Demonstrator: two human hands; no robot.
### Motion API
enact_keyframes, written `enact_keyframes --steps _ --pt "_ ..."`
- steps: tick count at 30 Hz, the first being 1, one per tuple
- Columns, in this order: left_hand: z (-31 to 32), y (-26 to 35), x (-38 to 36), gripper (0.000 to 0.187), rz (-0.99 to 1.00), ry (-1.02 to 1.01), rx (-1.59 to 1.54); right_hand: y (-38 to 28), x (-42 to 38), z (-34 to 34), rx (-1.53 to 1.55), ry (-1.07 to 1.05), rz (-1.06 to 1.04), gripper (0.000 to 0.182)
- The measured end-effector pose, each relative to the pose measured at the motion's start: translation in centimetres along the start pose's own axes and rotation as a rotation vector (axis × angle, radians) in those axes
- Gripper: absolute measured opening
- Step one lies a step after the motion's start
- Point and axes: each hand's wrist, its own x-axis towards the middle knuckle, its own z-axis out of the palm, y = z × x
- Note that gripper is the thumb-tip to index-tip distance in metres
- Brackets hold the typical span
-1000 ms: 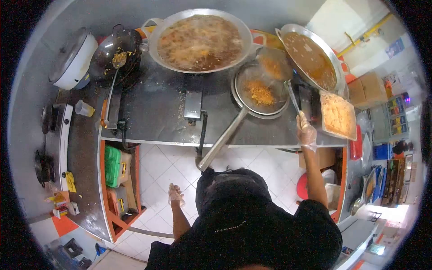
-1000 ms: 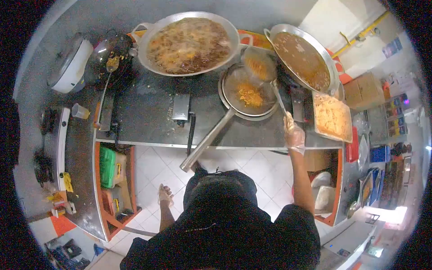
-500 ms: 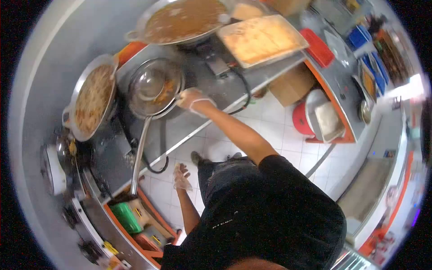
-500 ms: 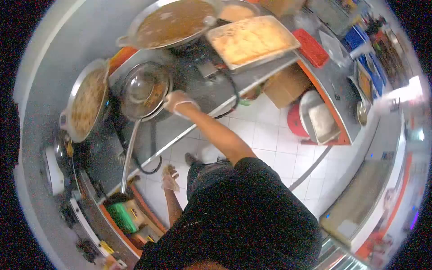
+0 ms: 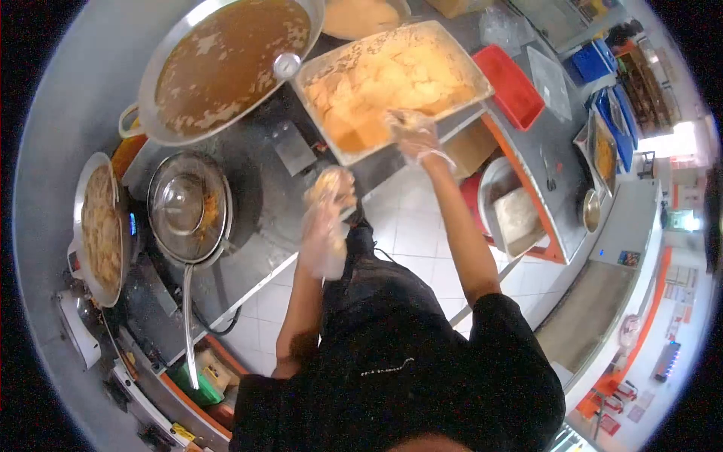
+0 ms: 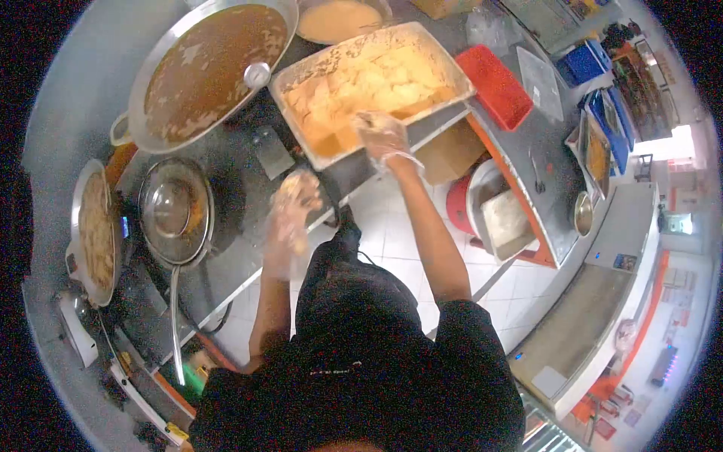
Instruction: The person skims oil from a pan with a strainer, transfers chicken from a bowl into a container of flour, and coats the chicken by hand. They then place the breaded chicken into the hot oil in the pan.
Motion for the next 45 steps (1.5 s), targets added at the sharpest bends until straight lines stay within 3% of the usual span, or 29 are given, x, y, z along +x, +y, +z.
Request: enact_keyframes --steps 1,3,5,7,8,9,10,12,14,16,21,26,29,30,32,33,35,36,37,38,40,41,42,44,45 --pt "0.0 -1.7 3.5 0.057 0.046 -0.037 0.12 0.6 1.3 -1.4 0.089 -0.017 0.19 0.037" --pt "2.7 0.3 11.0 0.071 -0.24 -0.23 1.348 2.7 5.0 -3.9 0.06 -0.061 0.258 0.039" --pt "0.9 -3.3 17.2 0.081 -0.603 -0.408 1.773 7.0 9.8 -5.5 0.033 -0.1 0.324 0.041" --pt "-3.2 -9.6 21.7 0.086 -0.662 -0.297 1.591 13.3 14.4 -4.9 -0.448 -0.176 0.131 0.044" --pt "-4.4 -10.8 24.3 0.084 -0.784 0.14 1.4 15.2 16.3 -4.8 -0.601 -0.199 0.065 0.045" --pt "-5.5 -12.1 26.1 0.082 -0.869 0.573 1.169 15.9 18.5 -4.9 -0.563 -0.228 0.137 0.047" --pt "-6.4 -13.6 27.2 0.082 -0.871 0.588 1.173 16.5 20.7 -5.0 -0.528 -0.255 0.21 0.049" --pt "-7.2 -15.6 28.1 0.079 -0.711 0.806 1.417 18.8 24.1 -4.7 -0.546 -0.294 0.251 0.05" --pt "-8.3 -15.2 28.7 0.074 -0.934 0.599 1.396 21.3 26.8 -4.2 -0.535 -0.335 0.277 0.052" --pt "-9.5 -16.3 28.8 0.07 -1.016 0.499 1.416 23.8 28.7 -3.8 -0.474 -0.388 0.304 0.054" --pt "-9.9 -19.8 29.0 0.061 -0.885 0.406 1.348 25.6 31.3 -1.2 -0.094 -0.639 0.377 0.062" --pt "-7.6 -21.6 28.4 0.052 -0.745 0.425 1.083 16.6 31.9 4.2 0.234 -1.205 0.345 0.072" --pt "-4.9 -18.0 24.7 0.047 -0.673 0.468 1.041 8.7 27.9 1.0 0.078 -1.332 0.301 0.081" --pt "-3.5 -16.6 23.0 0.046 -0.645 0.474 1.075 8.7 25.5 0.7 -0.059 -1.284 -0.135 0.087" --pt "-0.3 -14.9 19.8 0.044 -0.694 0.401 1.292 8.9 22.9 0.0 -0.176 -1.203 -0.562 0.093" --pt "1.0 -14.5 19.2 0.042 -0.874 0.271 1.476 9.1 22.4 -0.2 -0.219 -1.123 -0.822 0.079" --pt "1.6 -14.3 19.7 0.044 -1.368 -0.313 1.805 9.2 23.3 0.3 0.109 -1.065 -0.876 0.073" --pt "1.5 -15.5 18.1 0.044 -1.375 -0.307 1.796 7.0 25.2 0.1 0.23 -1.261 -0.392 0.073" --pt "1.3 -18.2 15.2 0.045 -1.215 -0.299 2.049 4.9 27.2 0.2 0.335 -1.402 0.119 0.074" --pt "1.3 -19.6 15.0 0.045 -1.159 -0.115 1.998 6.3 29.0 3.2 0.331 -1.409 0.121 0.074" --pt "0.8 -21.2 16.8 0.045 -0.974 0.379 1.636 11.6 30.5 9.6 -0.353 -1.425 0.195 0.066" --pt "0.2 -21.7 18.1 0.045 -0.879 0.526 1.5 13.0 29.1 9.9 -0.353 -1.423 0.197 0.066" --pt "-0.3 -21.9 19.4 0.045 -0.803 0.63 1.393 14.1 27.5 9.4 -0.121 -1.275 0.159 0.059" --pt "-1.3 -22.0 21.1 0.045 -0.722 0.71 1.25 16.3 25.4 8.4 0.094 -1.117 0.152 0.053" --pt "-2.0 -21.6 21.4 0.045 -0.748 0.668 1.253 17.0 25.6 8.2 -0.062 -1.161 0.007 0.051"
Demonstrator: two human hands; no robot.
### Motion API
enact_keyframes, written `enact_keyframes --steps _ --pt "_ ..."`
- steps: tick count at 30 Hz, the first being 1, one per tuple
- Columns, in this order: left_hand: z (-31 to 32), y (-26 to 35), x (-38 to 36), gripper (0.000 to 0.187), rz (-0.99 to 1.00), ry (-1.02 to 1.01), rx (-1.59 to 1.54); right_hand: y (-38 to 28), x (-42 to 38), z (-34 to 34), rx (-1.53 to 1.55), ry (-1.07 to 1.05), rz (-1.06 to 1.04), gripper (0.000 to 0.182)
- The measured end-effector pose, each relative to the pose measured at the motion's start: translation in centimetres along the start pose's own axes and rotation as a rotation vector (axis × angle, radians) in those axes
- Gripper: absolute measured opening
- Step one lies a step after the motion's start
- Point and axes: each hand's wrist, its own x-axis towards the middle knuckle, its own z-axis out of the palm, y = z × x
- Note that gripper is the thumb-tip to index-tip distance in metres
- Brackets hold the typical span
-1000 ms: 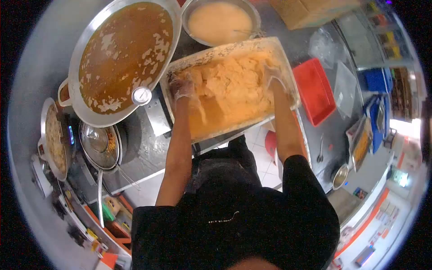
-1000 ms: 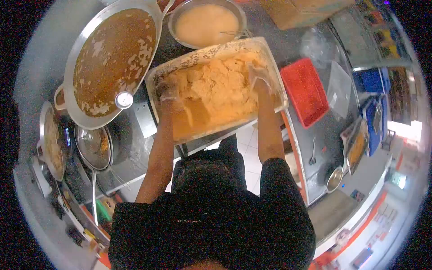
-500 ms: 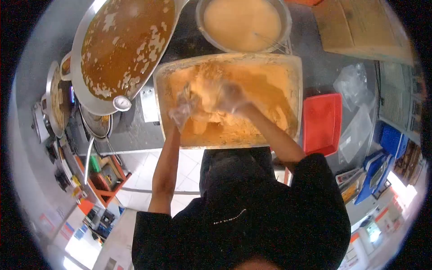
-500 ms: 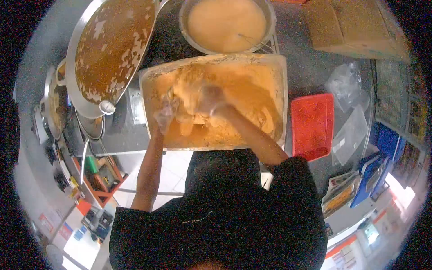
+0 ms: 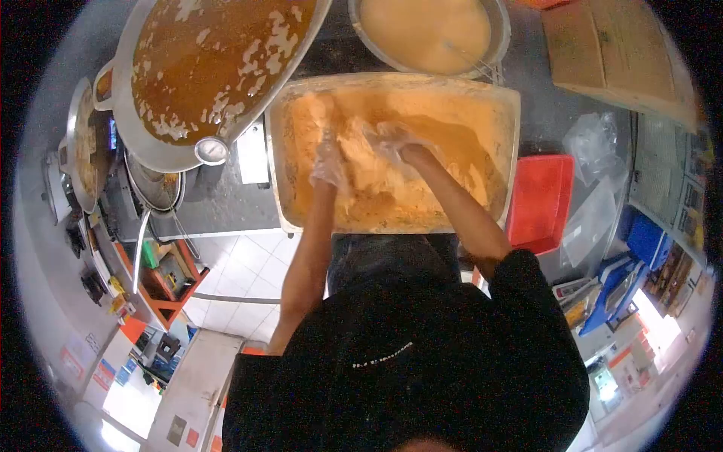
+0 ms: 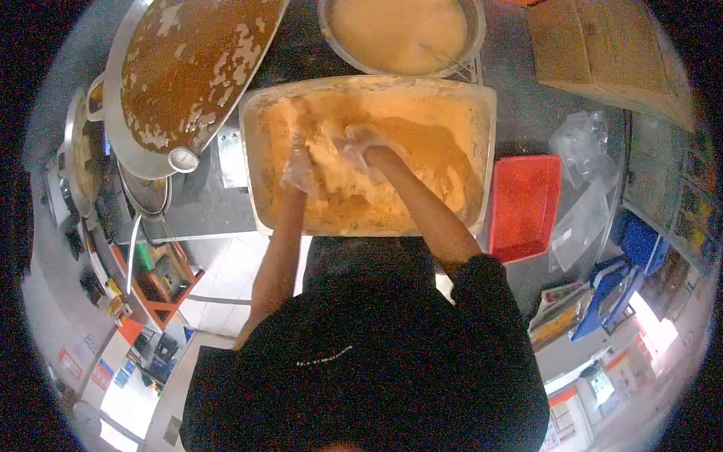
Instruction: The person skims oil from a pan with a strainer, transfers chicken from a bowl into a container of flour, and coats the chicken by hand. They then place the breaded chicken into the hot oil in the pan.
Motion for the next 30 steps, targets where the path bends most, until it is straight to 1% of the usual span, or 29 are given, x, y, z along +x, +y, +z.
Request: enact_keyframes --steps 2,3,5,6,7,8,9,10,12,13,14,15,16,18,19,20,21,22,23,24,25,26,27,28,29,30 --pt "-1.6 -0.8 -0.2 0.045 0.013 -0.128 0.093 2.1 -1.7 -0.7 -0.195 -0.052 -0.011 0.048" --pt "-2.5 -1.2 -0.7 0.045 0.05 -0.204 0.296 3.6 -2.9 -2.2 -0.43 0.011 0.064 0.047" --pt "-4.8 -1.0 -2.1 0.045 0.204 -0.391 0.848 5.9 -7.4 -4.8 -0.664 0.069 0.143 0.046" --pt "-5.8 0.0 -2.4 0.045 0.169 -0.514 0.836 5.9 -11.8 -6.1 -0.499 0.202 0.018 0.044" --pt "-7.2 1.9 -2.4 0.05 -0.188 -0.884 0.546 5.4 -16.1 -7.0 -0.327 0.332 -0.102 0.042" --pt "-3.6 -4.0 -5.8 0.052 0.102 -0.257 0.012 5.3 -16.8 -7.2 -0.24 0.4 -0.162 0.041" --pt "-3.0 -3.6 -5.4 0.052 0.102 -0.258 0.011 5.2 -17.5 -7.4 -0.157 0.464 -0.227 0.04" --pt "-1.9 -2.4 -4.7 0.045 0.109 -0.268 -0.319 5.3 -17.2 -7.0 0.14 0.417 -0.222 0.041" --pt "-0.1 0.0 -2.7 0.039 0.125 -0.287 -0.644 6.8 -15.3 -5.4 0.453 0.192 -0.307 0.048" --pt "0.8 1.3 -1.0 0.039 0.052 -0.394 -0.553 5.3 -13.6 -5.2 0.526 0.062 -0.187 0.057" --pt "0.4 2.0 -0.7 0.039 0.011 -0.441 -0.505 3.7 -11.9 -4.9 0.585 -0.058 -0.056 0.066" --pt "0.0 2.8 -0.3 0.038 -0.028 -0.49 -0.454 2.2 -10.4 -5.1 0.325 -0.113 0.008 0.063" --pt "-1.7 3.8 -0.7 0.041 -0.057 -0.447 -0.478 0.6 -9.0 -5.3 0.06 -0.183 0.054 0.061" --pt "-6.3 6.0 -2.0 0.049 -0.121 -0.37 -0.516 0.1 -7.5 -4.0 -0.567 -0.216 -0.204 0.053" --pt "-7.1 5.5 -2.8 0.049 -0.095 -0.323 -0.519 -2.5 -8.0 -3.0 -0.526 -0.085 -0.234 0.055" --pt "-6.5 3.5 -3.7 0.05 -0.043 -0.261 -0.488 -5.4 -8.7 -2.4 -0.488 0.051 -0.26 0.057" --pt "-5.1 1.0 -4.2 0.051 0.036 -0.181 -0.424 -7.8 -9.5 -2.0 -0.455 0.187 -0.286 0.06" --pt "-2.5 -2.8 -4.5 0.053 0.13 -0.088 -0.312 -8.8 -10.5 -1.6 -0.417 0.317 -0.304 0.062" --pt "-0.3 -6.1 -5.1 0.055 0.222 0.024 -0.173 -8.1 -11.0 -1.0 -0.419 0.324 -0.304 0.062" --pt "-3.3 -3.0 -4.5 0.057 0.076 -0.151 -0.008 -6.4 -11.3 -0.3 -0.461 0.376 -0.529 0.06" --pt "-6.5 0.5 -3.9 0.059 -0.038 -0.346 0.185 -5.2 -11.6 -0.6 -0.327 0.386 -0.537 0.059" --pt "-9.1 3.3 -3.5 0.063 -0.312 -0.711 0.543 -4.0 -11.8 -1.0 -0.191 0.395 -0.548 0.059" --pt "-9.6 3.7 -3.8 0.063 -0.324 -0.71 0.538 -2.8 -12.1 -2.1 0.109 0.356 -0.332 0.06" --pt "-10.0 3.8 -4.6 0.064 -0.193 -0.642 0.481 -2.2 -12.3 -4.5 0.076 0.353 -0.023 0.06" --pt "-10.1 4.1 -5.2 0.066 -0.062 -0.568 0.425 -2.4 -11.9 -5.4 0.053 0.351 0.129 0.06" --pt "-9.6 4.7 -3.9 0.064 -0.049 -0.6 0.37 -2.6 -11.5 -6.3 0.031 0.341 0.28 0.06"
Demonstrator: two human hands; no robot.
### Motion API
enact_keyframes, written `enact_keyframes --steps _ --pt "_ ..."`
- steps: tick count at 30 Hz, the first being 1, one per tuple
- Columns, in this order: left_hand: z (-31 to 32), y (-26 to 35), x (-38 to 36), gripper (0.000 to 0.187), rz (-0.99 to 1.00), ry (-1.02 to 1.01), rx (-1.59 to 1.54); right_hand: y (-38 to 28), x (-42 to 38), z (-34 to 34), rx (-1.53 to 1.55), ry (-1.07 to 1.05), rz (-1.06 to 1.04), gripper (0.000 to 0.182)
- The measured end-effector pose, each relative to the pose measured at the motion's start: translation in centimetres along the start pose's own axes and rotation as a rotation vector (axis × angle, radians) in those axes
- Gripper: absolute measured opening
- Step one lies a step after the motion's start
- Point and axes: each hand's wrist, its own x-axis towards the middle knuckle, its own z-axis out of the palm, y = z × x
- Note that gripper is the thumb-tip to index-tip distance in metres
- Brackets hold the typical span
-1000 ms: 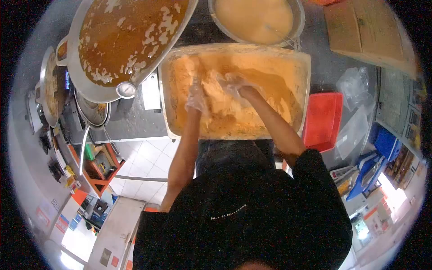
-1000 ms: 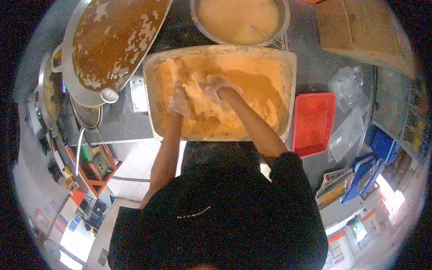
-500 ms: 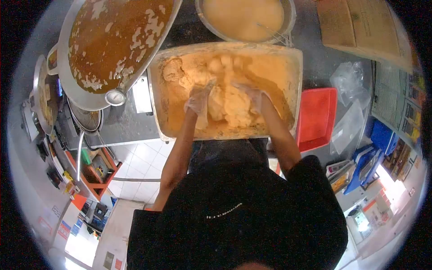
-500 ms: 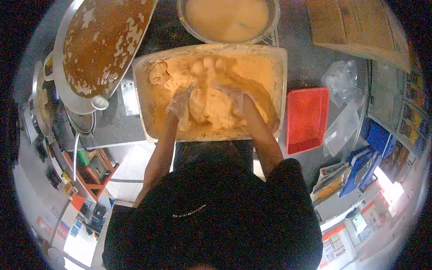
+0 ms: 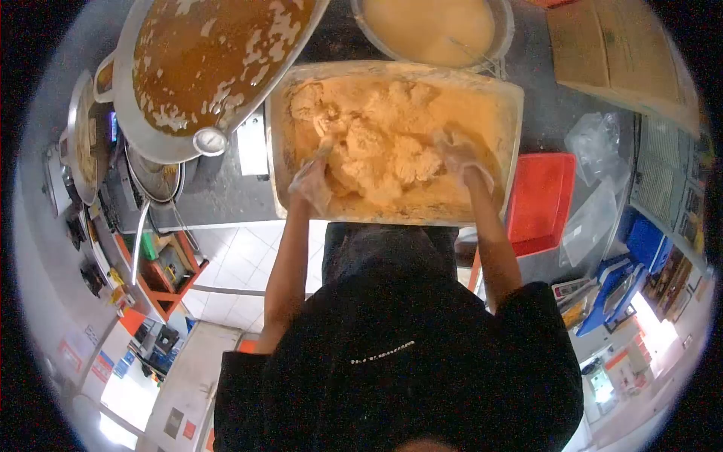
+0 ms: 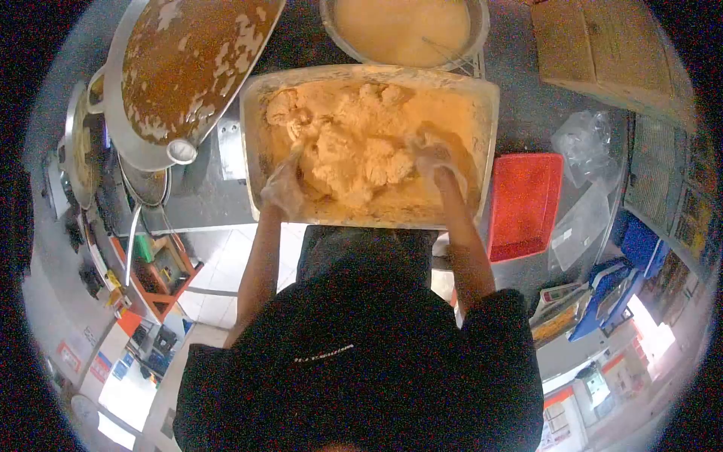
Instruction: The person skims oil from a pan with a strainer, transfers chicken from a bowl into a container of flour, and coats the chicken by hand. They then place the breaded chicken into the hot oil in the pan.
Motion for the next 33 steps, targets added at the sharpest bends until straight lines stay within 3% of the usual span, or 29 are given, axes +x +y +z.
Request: enact_keyframes --steps 1,2,4,6,7,9,10,12,13,14,15,16,19,23,29,30,32,33 --pt "0.0 1.1 0.3 0.064 0.0 0.01 -0.001 -0.8 0.5 0.4 0.036 -0.091 0.051 0.061" --pt "-0.1 2.4 0.9 0.058 0.324 0.275 -0.389 -1.8 1.0 0.7 0.072 -0.177 0.101 0.063" --pt "0.9 2.7 1.1 0.054 0.64 0.53 -0.787 -2.7 1.2 1.8 0.136 -0.37 0.223 0.067" --pt "3.7 1.6 3.7 0.05 0.566 0.409 -0.827 -2.8 3.0 1.7 0.176 -0.448 0.278 0.069" --pt "5.5 0.9 5.3 0.049 0.525 0.349 -0.847 -2.1 4.9 1.9 -0.184 -0.623 0.033 0.068" --pt "7.9 -0.6 6.5 0.047 0.448 0.255 -0.886 -0.6 5.7 3.7 -0.555 -0.794 -0.216 0.066" --pt "8.6 -1.4 6.6 0.046 0.42 0.222 -0.901 0.6 4.7 5.4 -0.386 -0.512 -0.224 0.064" --pt "9.0 -4.4 6.0 0.047 0.357 0.061 -0.671 0.4 1.5 5.3 -0.215 -0.233 -0.225 0.062" --pt "9.2 -5.3 6.0 0.048 0.339 0.004 -0.592 -1.6 -0.8 3.0 -0.201 -0.251 -0.488 0.064" --pt "8.7 -5.9 7.3 0.048 0.288 0.153 -0.357 -2.9 -1.4 1.2 -0.188 -0.259 -0.76 0.066" --pt "8.4 -6.6 8.6 0.048 0.228 0.295 -0.124 -1.7 0.0 0.4 0.026 -0.34 -0.521 0.066" --pt "8.3 -7.3 9.7 0.048 0.16 0.431 0.109 -0.4 1.0 -0.5 0.125 -0.285 -0.366 0.066" --pt "7.1 -8.6 12.4 0.048 0.009 0.694 0.581 -0.3 5.1 -2.4 0.008 -0.011 -0.05 0.064" --pt "3.4 -6.1 16.7 0.051 0.148 0.476 -0.21 -2.3 9.9 0.4 -0.051 -0.085 0.004 0.062" --pt "0.4 -3.7 12.4 0.055 0.233 0.397 -0.71 -8.9 7.0 5.3 -0.192 -0.388 -0.067 0.059" --pt "0.5 -3.7 10.3 0.055 0.222 0.383 -0.757 -9.3 5.6 6.1 -0.291 -0.366 -0.144 0.059" --pt "1.5 -3.8 6.1 0.056 0.198 0.382 -0.846 -6.3 2.7 7.2 -0.508 -0.154 -0.649 0.062" --pt "2.0 -3.4 4.9 0.057 0.14 0.346 -0.846 -5.8 1.9 7.2 -0.703 0.102 -1.161 0.066"
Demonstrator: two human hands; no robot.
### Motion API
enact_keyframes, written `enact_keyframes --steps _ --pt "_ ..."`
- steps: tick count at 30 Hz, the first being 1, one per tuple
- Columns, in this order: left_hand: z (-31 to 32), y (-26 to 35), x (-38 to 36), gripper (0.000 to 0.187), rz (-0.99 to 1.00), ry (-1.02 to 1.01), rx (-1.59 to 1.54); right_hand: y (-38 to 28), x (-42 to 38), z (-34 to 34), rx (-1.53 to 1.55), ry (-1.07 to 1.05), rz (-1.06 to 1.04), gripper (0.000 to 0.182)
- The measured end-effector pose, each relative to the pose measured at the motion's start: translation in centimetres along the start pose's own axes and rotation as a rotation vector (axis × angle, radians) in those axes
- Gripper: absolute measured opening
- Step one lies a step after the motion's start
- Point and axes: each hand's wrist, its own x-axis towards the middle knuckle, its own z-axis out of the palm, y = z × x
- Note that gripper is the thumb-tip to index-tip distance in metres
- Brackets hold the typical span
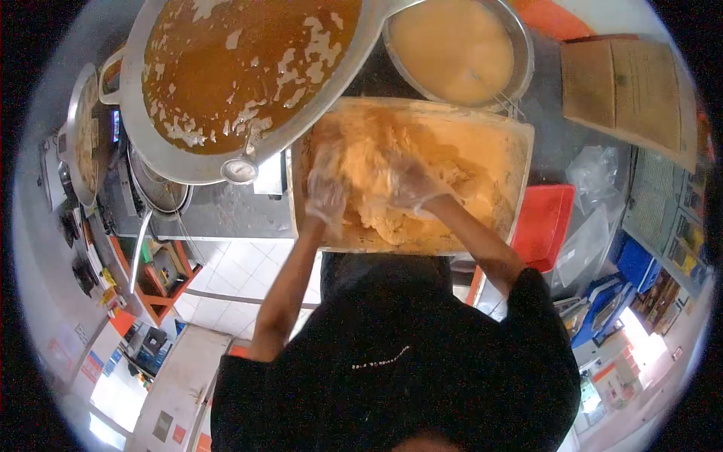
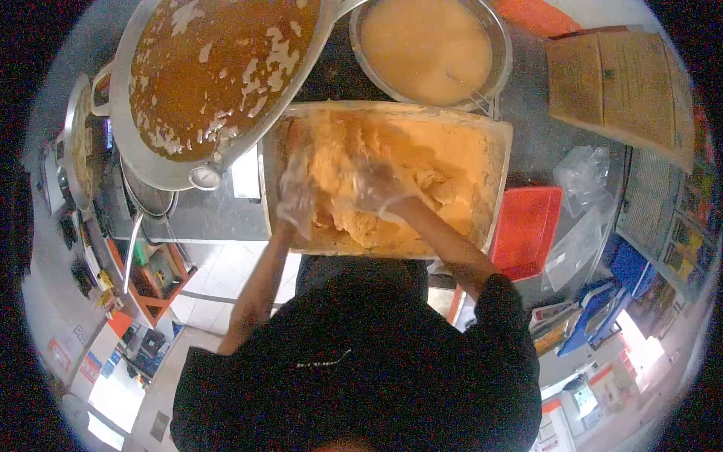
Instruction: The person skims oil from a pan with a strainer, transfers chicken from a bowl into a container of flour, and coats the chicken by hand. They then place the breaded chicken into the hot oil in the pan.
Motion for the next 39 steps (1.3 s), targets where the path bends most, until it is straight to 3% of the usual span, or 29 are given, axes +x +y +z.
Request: enact_keyframes --steps 1,3,4,5,8,9,10,11,12,14,15,17,18,19,21,23,24,25,26,27,28,30,31,33,34,36,37,38,39 --pt "0.3 0.2 -1.3 0.058 -0.114 -0.029 0.042 0.9 0.4 0.1 0.0 -0.001 -0.003 0.066" --pt "1.3 1.1 -2.7 0.059 -0.483 -0.162 0.201 3.0 2.2 -1.0 0.951 -0.401 0.439 0.073" --pt "1.6 1.5 -3.4 0.06 -0.699 -0.282 0.323 3.0 2.3 -1.1 0.957 -0.413 0.439 0.073" --pt "2.4 1.0 -3.8 0.06 -0.516 -0.148 0.325 2.6 2.4 -1.1 0.95 -0.486 0.53 0.074" --pt "7.2 -11.3 -0.5 0.067 -0.239 -0.1 0.041 1.6 3.9 -1.8 0.89 -0.671 0.799 0.078" --pt "6.7 -6.4 -0.5 0.061 -0.016 0.134 0.145 0.9 4.2 -2.3 0.868 -0.738 0.895 0.079" --pt "5.8 -2.5 0.5 0.055 0.223 0.38 0.245 -0.3 4.3 -4.0 0.698 -0.663 0.867 0.077" --pt "4.9 -1.2 1.2 0.055 0.229 0.38 0.24 -1.6 4.5 -5.6 0.522 -0.592 0.85 0.076" --pt "3.7 -0.8 0.7 0.06 0.048 0.179 0.389 -0.2 2.5 -3.6 0.527 -0.603 0.858 0.076" --pt "2.6 -3.9 -0.4 0.066 -0.137 -0.025 0.527 4.1 -2.5 1.8 0.611 -0.401 0.713 0.076" --pt "3.0 -8.4 -0.8 0.064 -0.015 0.02 0.684 3.0 -0.4 -5.6 0.688 -0.533 1.144 0.071" --pt "2.2 -1.5 -3.1 0.061 -0.056 -0.154 0.991 9.2 -3.8 -2.8 0.881 -0.593 1.39 0.052" --pt "1.7 2.1 -4.3 0.059 -0.057 -0.248 1.137 9.0 -5.1 -1.4 0.885 -0.586 1.395 0.052" --pt "2.5 2.8 -4.8 0.059 -0.053 -0.215 0.994 8.1 -6.4 -0.1 1.087 -0.375 1.336 0.052" --pt "5.8 1.9 -2.8 0.059 0.079 -0.053 0.467 6.7 -6.4 0.9 1.278 -0.15 1.262 0.051" --pt "8.3 1.1 -0.9 0.058 0.152 -0.023 0.155 4.8 -3.9 0.5 1.147 -0.451 1.334 0.054" --pt "8.8 1.3 -0.7 0.058 0.149 -0.022 0.089 4.9 -2.6 -1.0 1.142 -0.436 1.325 0.054" --pt "8.9 1.5 -0.7 0.058 0.139 -0.018 0.058 4.3 -1.7 -2.7 1.017 -0.657 1.163 0.061" --pt "8.9 1.5 -0.9 0.057 0.134 -0.015 0.047 3.6 -1.8 -3.6 0.89 -0.865 0.999 0.069" --pt "8.8 1.6 -1.1 0.057 0.123 -0.004 0.058 2.7 -2.9 -3.9 0.893 -0.861 1.002 0.069" --pt "8.2 1.3 -1.1 0.055 0.135 -0.008 0.126 0.9 -4.6 -4.4 0.806 -0.565 0.838 0.069" --pt "6.8 0.4 -1.2 0.051 0.156 -0.012 0.26 0.6 -6.4 -5.4 0.703 -0.278 0.673 0.069" --pt "5.8 -0.1 -1.3 0.049 0.166 -0.012 0.327 1.6 -7.5 -6.5 0.792 -0.289 0.756 0.069" --pt "4.4 -0.2 -2.5 0.057 0.237 -0.268 1.07 3.5 -9.9 -7.4 0.917 -0.235 0.906 0.069" --pt "4.5 0.3 -3.8 0.057 0.234 -0.271 1.072 4.4 -11.4 -7.1 0.919 -0.173 1.0 0.068" --pt "4.6 4.9 -5.8 0.059 -0.005 -0.229 0.751 5.4 -13.2 -5.7 0.961 -0.081 1.138 0.068" --pt "5.8 4.6 -3.6 0.059 0.007 -0.214 0.758 5.7 -13.4 -4.6 1.04 -0.059 1.151 0.068" --pt "7.7 3.4 -1.3 0.06 0.429 -0.13 0.571 5.5 -13.3 -3.5 1.137 -0.056 1.152 0.068" --pt "8.5 2.8 -1.0 0.06 0.634 -0.084 0.455 5.3 -12.6 -2.4 1.221 -0.1 1.159 0.067"
